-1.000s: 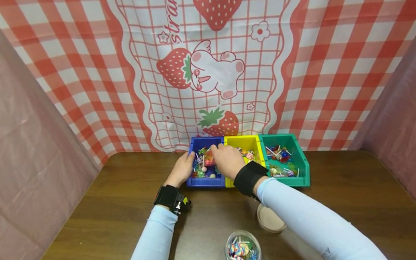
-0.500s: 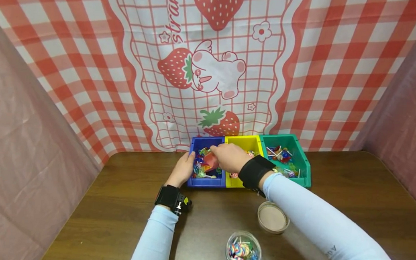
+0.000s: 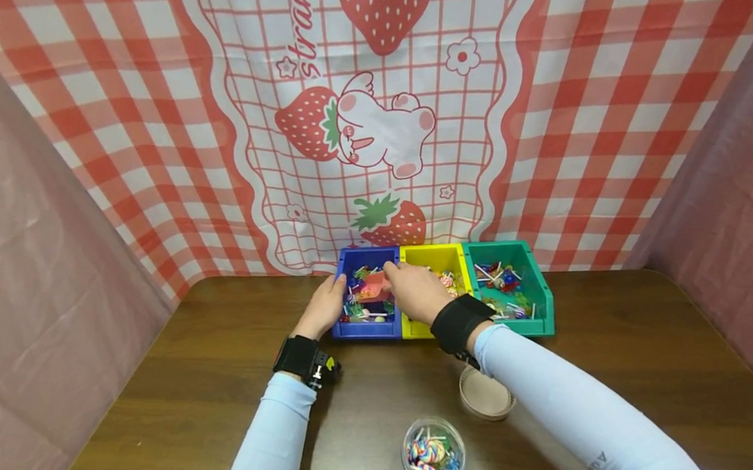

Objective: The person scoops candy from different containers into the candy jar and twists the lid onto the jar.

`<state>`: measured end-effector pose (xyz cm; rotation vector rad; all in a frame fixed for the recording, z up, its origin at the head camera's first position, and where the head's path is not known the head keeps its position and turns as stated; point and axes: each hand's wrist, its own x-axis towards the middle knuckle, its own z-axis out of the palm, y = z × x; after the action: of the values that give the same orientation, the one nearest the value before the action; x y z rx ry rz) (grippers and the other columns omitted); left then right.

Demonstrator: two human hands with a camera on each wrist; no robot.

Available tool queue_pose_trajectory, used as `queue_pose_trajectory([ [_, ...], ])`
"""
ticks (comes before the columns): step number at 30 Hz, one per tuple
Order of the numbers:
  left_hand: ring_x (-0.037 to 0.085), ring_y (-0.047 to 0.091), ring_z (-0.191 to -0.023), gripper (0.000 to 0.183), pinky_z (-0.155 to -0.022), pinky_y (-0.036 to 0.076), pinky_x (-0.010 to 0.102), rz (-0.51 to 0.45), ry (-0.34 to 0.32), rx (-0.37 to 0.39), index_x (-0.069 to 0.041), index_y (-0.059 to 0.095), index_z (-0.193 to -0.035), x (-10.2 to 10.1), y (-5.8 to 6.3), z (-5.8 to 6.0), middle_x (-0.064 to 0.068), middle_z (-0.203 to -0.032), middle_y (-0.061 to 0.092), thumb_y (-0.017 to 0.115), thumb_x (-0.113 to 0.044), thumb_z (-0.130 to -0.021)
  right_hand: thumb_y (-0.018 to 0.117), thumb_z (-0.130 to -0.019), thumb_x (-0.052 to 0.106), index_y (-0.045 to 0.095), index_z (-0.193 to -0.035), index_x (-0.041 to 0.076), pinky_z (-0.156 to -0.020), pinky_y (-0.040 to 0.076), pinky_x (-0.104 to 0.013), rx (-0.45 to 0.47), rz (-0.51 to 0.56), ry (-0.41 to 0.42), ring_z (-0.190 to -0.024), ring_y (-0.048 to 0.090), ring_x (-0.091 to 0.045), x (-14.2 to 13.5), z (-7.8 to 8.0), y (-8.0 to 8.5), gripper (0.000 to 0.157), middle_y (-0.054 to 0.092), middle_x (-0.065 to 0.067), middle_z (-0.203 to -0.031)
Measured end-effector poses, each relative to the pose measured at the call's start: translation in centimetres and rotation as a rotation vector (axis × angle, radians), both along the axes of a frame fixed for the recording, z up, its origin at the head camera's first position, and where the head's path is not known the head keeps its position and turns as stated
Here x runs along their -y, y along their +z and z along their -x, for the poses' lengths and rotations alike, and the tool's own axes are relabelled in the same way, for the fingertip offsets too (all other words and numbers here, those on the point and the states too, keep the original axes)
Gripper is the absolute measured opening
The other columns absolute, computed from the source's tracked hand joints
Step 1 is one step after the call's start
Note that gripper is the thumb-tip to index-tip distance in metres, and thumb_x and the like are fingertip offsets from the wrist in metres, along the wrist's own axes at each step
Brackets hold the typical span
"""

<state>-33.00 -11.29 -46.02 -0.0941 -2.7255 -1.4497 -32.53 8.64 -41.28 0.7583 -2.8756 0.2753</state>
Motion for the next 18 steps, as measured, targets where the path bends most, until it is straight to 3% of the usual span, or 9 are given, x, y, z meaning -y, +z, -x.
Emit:
queue_pose_trajectory([
  [5,0.038,0.045,-0.133,0.05,-0.112,0.031,0.049,-0.003,0.002,-0.003,0.006,0.047,-0.141,0.1,0.1,0.0,0.026,-0.139,0.051,0.031,-0.029,-0.109,0.063,-0.099,0.025,0.057,-0.117,0.007,-0.071,0.057,-0.04,-0.005,-0.032,-0.007,-0.078,0.062,-0.026,0.6,0.0,-0.1,0.026,0.063,-0.009,-0.092],
  [12,0.039,0.044,-0.133,0.051,-0.113,0.03,0.05,-0.016,0.001,0.008,0.008,0.044,-0.142,0.2,0.1,0.1,0.028,-0.14,0.05,0.031,-0.029,-0.109,0.071,-0.093,0.01,0.058,-0.123,0.004,-0.072,0.058,-0.039,-0.101,-0.051,0.032,-0.08,0.064,-0.028,1.4,0.2,-0.6,0.033,0.065,-0.014,-0.1],
  [18,0.038,0.038,-0.138,0.054,-0.115,0.026,0.048,-0.005,-0.009,0.018,0.008,0.041,-0.145,0.2,0.0,0.1,0.027,-0.145,0.045,0.031,-0.03,-0.109,0.065,-0.098,0.02,0.057,-0.114,0.007,-0.07,0.055,-0.037,-0.041,0.028,-0.011,-0.077,0.06,-0.025,1.0,0.4,-0.7,0.022,0.061,-0.009,-0.09],
])
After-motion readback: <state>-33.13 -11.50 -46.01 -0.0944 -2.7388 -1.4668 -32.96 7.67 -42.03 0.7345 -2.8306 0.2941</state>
